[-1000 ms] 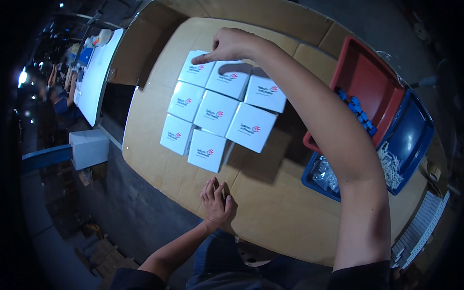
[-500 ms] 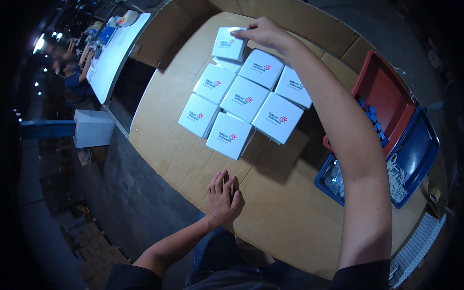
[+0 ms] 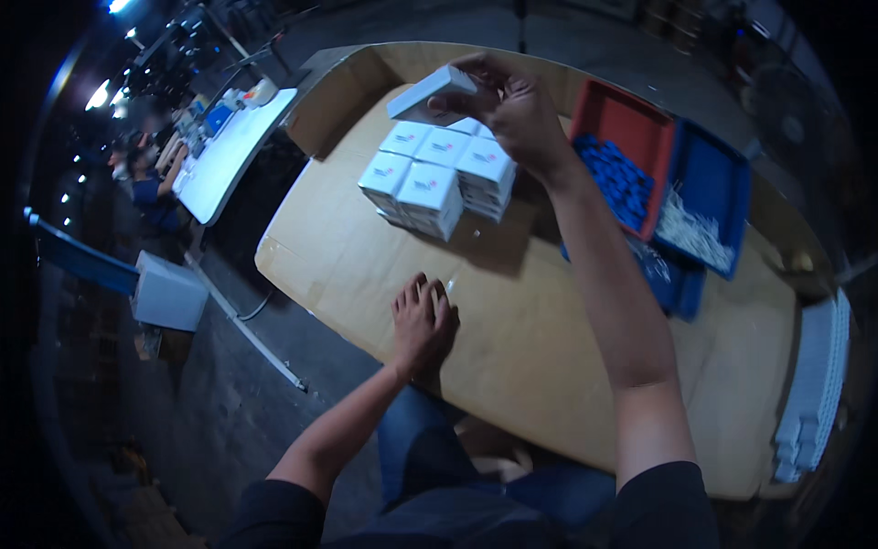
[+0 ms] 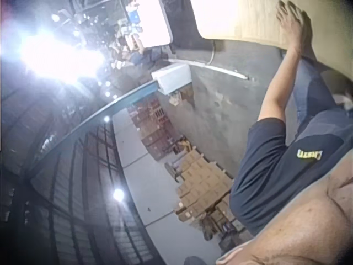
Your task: The person picks up a white box from a stack, opens it, and removes a small plastic bag. They take a white component from the bag, then insert a blue connector and a white pin from separate bins into the component before placing it back in the box and closing the lid.
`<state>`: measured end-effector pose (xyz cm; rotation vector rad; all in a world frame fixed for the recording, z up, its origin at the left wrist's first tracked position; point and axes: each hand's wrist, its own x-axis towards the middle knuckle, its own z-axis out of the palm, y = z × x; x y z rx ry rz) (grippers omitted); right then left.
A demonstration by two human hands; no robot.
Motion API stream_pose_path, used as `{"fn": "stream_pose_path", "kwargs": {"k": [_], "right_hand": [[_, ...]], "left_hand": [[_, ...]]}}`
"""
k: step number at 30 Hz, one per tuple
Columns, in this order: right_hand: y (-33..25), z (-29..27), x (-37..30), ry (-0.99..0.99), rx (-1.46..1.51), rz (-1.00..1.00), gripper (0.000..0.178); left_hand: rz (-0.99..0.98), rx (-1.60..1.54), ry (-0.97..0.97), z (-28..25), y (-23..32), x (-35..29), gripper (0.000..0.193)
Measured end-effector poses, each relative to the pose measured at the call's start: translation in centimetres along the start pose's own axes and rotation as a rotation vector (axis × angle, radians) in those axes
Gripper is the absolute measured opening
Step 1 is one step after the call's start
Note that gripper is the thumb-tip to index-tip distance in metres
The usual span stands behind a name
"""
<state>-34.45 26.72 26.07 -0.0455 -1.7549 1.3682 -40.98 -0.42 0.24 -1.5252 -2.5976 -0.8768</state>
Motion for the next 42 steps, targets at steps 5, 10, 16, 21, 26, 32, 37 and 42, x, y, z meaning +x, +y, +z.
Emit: {"fn": "stream_pose_path", "kwargs": {"k": [5, 10, 16, 21, 26, 32, 37, 42], "right_hand": [[-12.4, 1.5, -12.4, 0.094, -0.055, 0.105, 0.035], [-18.6, 3.1, -20.4, 0.089, -0.098, 0.028, 0.04], [-20.3, 4.4, -26.8, -0.032, 0.044, 0.137, 0.04], [-20.8, 4.8, -27.8, -0.49, -0.2, 0.231, 0.04], [-20.1, 6.3, -28.8, -0.533, -0.165, 0.131, 0.041], [-19.4, 8.0, -32.8, -0.104, -0.229, 0.183, 0.081], [-18.0, 8.1, -33.9, 0.131, -0.273, 0.078, 0.086], [-17.4, 7.2, -34.5, 0.052, -0.389, 0.129, 0.08]], "left_hand": [[0.118, -0.072, 0.189, -0.2, -1.0, -0.7, 0.047], [0.178, -0.437, 0.193, -2.1, 2.0, -2.7, 0.037], [-0.27, -1.665, -0.804, -14.4, 13.2, -8.2, 0.096], [-0.126, -1.494, -1.214, -19.3, 12.3, -10.8, 0.092], [-0.194, -1.491, -1.068, -20.4, 13.7, -13.3, 0.081], [-0.315, -1.729, -0.909, -18.1, 14.2, -13.3, 0.07], [-0.315, -1.932, -0.811, -16.8, 16.2, -13.4, 0.068], [-0.465, -1.831, -0.811, -14.4, 17.9, -13.6, 0.07]]}}
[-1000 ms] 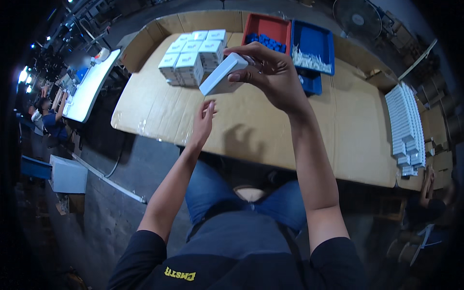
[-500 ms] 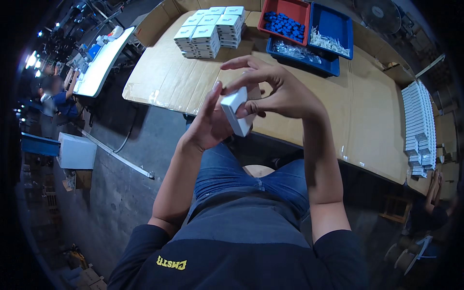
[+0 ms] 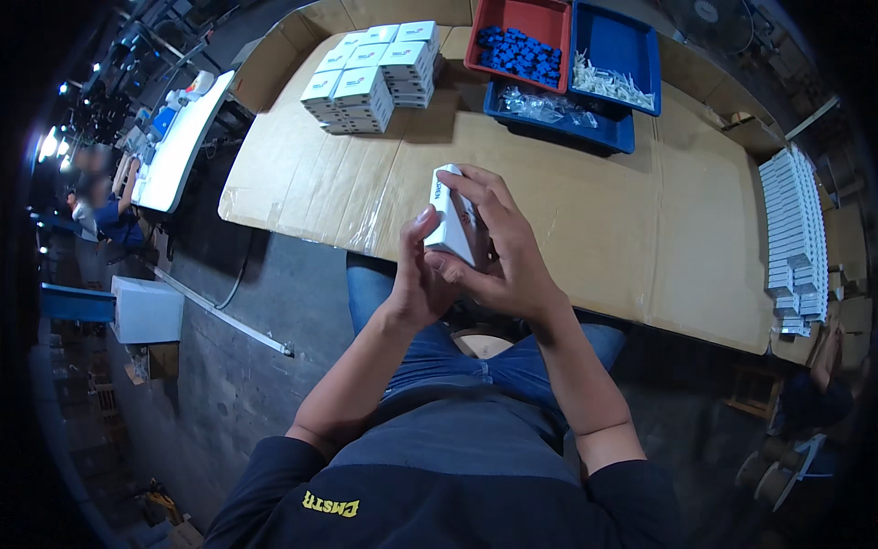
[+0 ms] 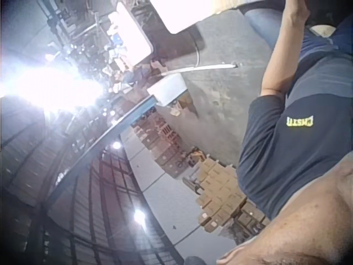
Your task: The person picks up a white box from a stack, opens it, and removes a small plastic bag. They take a white component from the bag, then insert a blue connector and a white pin from separate bins into the component before placing it back in the box and closing the lid.
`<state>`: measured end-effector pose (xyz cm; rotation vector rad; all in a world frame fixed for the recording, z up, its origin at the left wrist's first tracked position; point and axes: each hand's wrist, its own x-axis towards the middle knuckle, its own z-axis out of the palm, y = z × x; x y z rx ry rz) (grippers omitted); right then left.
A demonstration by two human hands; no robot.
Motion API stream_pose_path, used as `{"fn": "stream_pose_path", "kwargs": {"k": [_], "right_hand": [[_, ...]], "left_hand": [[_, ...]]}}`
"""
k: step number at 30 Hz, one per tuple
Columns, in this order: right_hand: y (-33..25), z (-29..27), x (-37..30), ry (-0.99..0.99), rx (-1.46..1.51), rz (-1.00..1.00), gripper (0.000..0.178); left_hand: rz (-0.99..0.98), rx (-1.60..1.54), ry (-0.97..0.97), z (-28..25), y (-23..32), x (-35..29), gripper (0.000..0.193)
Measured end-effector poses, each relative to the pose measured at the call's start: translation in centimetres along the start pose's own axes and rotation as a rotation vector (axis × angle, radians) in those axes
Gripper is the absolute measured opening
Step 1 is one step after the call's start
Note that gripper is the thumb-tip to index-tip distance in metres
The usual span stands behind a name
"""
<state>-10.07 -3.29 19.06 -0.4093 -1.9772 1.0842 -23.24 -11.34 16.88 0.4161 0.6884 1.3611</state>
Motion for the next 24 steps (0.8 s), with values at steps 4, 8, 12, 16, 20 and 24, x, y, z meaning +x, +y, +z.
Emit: {"fn": "stream_pose_path", "kwargs": {"k": [4, 8, 12, 16, 20, 24], "right_hand": [[2.0, -0.9, -0.1, 0.05, -0.058, 0.044, 0.079], [3.7, -1.7, 0.0, 0.01, -0.175, -0.059, 0.084], [4.7, -2.4, 0.2, 0.047, -0.201, -0.064, 0.075], [5.2, -2.0, 0.7, 0.037, -0.111, 0.008, 0.066], [7.3, -2.1, 1.6, 0.059, -0.232, -0.129, 0.073], [8.0, -2.0, 2.7, 0.105, -0.33, -0.214, 0.079]], "left_hand": [[-0.166, 0.005, 0.056, 0.6, 2.0, 2.0, 0.062], [-0.226, 0.054, 0.096, 0.6, 2.4, 3.5, 0.055], [-0.186, 0.046, 0.102, 1.8, 2.2, 4.3, 0.051], [-0.199, 0.165, 0.182, 1.9, 2.2, 4.6, 0.065], [-0.141, 0.046, 0.111, 1.4, 1.6, 5.7, 0.059], [-0.13, 0.15, 0.17, 1.6, 2.0, 6.0, 0.063]]}}
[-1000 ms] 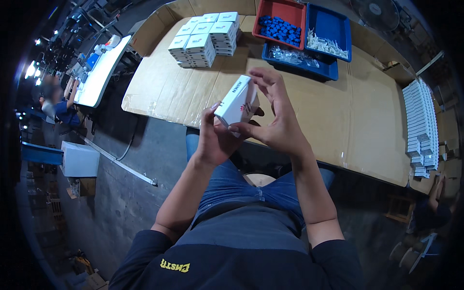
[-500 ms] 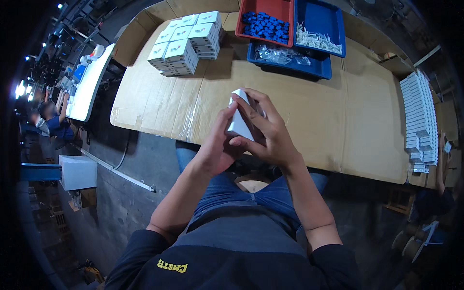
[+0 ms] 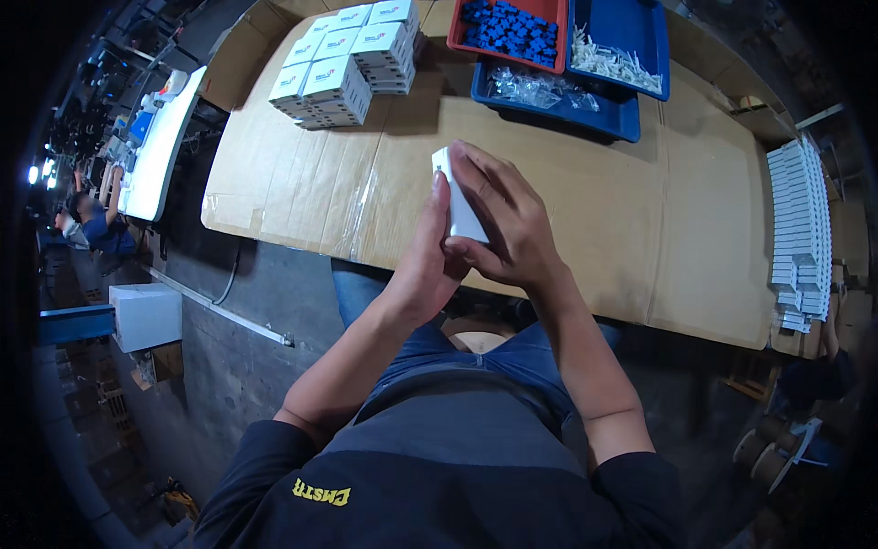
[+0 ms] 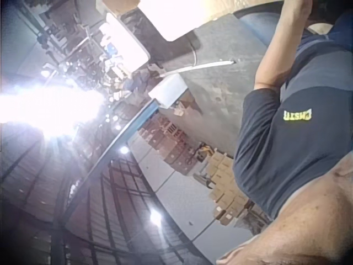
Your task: The person picks up a white box from a stack, opens it, and removes a small plastic bag. They take a white component from the bag, then insert a blue connector and a white pin from separate bins into the component before placing it back in the box and closing the lid.
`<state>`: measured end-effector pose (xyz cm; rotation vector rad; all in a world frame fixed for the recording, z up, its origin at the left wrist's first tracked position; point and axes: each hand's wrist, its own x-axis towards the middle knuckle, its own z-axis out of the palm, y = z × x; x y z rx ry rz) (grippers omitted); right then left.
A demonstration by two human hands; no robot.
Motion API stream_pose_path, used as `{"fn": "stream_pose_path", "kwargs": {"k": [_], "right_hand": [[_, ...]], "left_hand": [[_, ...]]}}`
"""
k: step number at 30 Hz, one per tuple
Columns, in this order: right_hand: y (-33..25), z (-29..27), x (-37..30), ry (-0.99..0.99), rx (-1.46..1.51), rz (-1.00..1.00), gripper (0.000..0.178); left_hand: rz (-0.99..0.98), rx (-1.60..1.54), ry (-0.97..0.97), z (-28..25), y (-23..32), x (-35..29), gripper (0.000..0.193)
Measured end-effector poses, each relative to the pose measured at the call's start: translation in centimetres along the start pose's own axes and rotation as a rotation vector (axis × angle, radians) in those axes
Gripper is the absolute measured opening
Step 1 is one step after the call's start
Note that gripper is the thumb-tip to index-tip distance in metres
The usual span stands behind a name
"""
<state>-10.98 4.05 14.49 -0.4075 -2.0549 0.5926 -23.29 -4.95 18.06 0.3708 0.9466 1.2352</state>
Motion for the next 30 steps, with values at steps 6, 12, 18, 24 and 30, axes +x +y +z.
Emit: {"fn": "stream_pose_path", "kwargs": {"k": [6, 12, 18, 24, 30], "right_hand": [[0.9, -0.1, 1.3, -0.02, -0.11, -0.146, 0.078], [0.7, 0.2, 1.9, -0.046, -0.083, -0.167, 0.078], [0.3, 0.4, 1.9, -0.166, 0.027, -0.019, 0.073], [-0.5, 0.0, 0.6, -0.202, -0.092, -0.02, 0.085], [0.0, -0.1, -0.6, -0.272, -0.134, -0.013, 0.089]], "left_hand": [[0.121, -0.022, -0.047, -0.5, -0.3, 0.9, 0.061], [0.162, -0.005, -0.076, -1.6, -0.5, 1.1, 0.059], [0.1, -0.052, 0.028, -1.4, 0.7, 0.5, 0.067], [-0.015, 0.042, 0.01, -2.3, 2.4, 0.5, 0.092], [-0.104, 0.262, -0.117, -3.6, 1.3, 1.4, 0.105]]}}
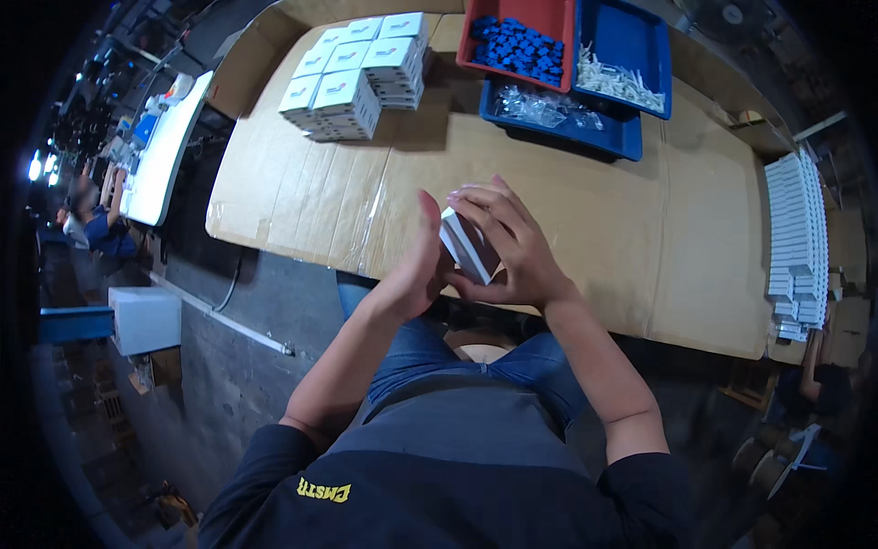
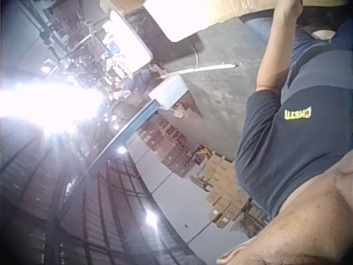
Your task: The person picks up a white box from a stack, opens it, and removes a small plastic bag. They take a white component from the bag, then insert a blue connector and a white pin from separate bins into the component before placing it back in the box and closing the lid.
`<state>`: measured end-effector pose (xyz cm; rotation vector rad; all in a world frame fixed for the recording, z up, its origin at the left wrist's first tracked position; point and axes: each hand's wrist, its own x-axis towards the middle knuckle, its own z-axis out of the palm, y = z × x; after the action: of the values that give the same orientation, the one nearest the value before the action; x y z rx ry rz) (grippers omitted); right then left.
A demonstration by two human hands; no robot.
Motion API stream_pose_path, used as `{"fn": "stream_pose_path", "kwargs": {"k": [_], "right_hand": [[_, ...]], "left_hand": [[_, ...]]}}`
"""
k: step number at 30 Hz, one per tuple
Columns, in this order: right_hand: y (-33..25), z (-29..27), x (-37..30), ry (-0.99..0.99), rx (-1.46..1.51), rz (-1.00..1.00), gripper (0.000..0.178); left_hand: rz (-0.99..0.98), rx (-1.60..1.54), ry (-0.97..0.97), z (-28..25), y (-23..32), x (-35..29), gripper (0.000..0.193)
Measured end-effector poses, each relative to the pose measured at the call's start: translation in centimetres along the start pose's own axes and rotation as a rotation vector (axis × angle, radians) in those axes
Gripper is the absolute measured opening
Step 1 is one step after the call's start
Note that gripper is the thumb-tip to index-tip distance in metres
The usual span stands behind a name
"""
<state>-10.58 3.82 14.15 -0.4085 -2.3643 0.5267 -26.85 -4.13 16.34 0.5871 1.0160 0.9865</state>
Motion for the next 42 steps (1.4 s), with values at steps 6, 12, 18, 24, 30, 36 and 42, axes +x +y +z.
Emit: {"fn": "stream_pose_path", "kwargs": {"k": [6, 12, 18, 24, 30, 36, 42], "right_hand": [[0.3, 1.3, -0.4, 0.25, 0.318, 0.097, 0.094], [-1.0, 0.6, 0.0, 0.193, 0.281, 0.135, 0.095], [-0.6, -0.4, 0.0, 0.12, 0.245, 0.065, 0.087], [-1.1, -1.3, 0.5, 0.217, 0.111, 0.059, 0.098], [-0.8, -2.3, -0.1, 0.239, 0.163, 0.034, 0.084], [-0.5, -2.2, -0.2, 0.328, -0.036, -0.043, 0.077], [0.5, -1.2, -0.7, 0.313, -0.125, -0.082, 0.072]], "left_hand": [[0.111, -0.165, -0.033, 0.5, -4.0, 0.6, 0.069], [0.228, -0.21, 0.105, 1.8, -4.4, 0.5, 0.07], [0.183, -0.322, 0.015, 2.1, -1.6, 0.4, 0.071], [0.207, -0.39, 0.021, 3.3, -1.4, -0.3, 0.061], [0.138, -0.327, -0.001, 4.2, -0.6, -0.4, 0.056], [0.207, -0.456, 0.022, 6.4, 0.0, -0.2, 0.048], [0.213, -0.542, 0.113, 6.8, -0.7, 0.4, 0.042]]}}
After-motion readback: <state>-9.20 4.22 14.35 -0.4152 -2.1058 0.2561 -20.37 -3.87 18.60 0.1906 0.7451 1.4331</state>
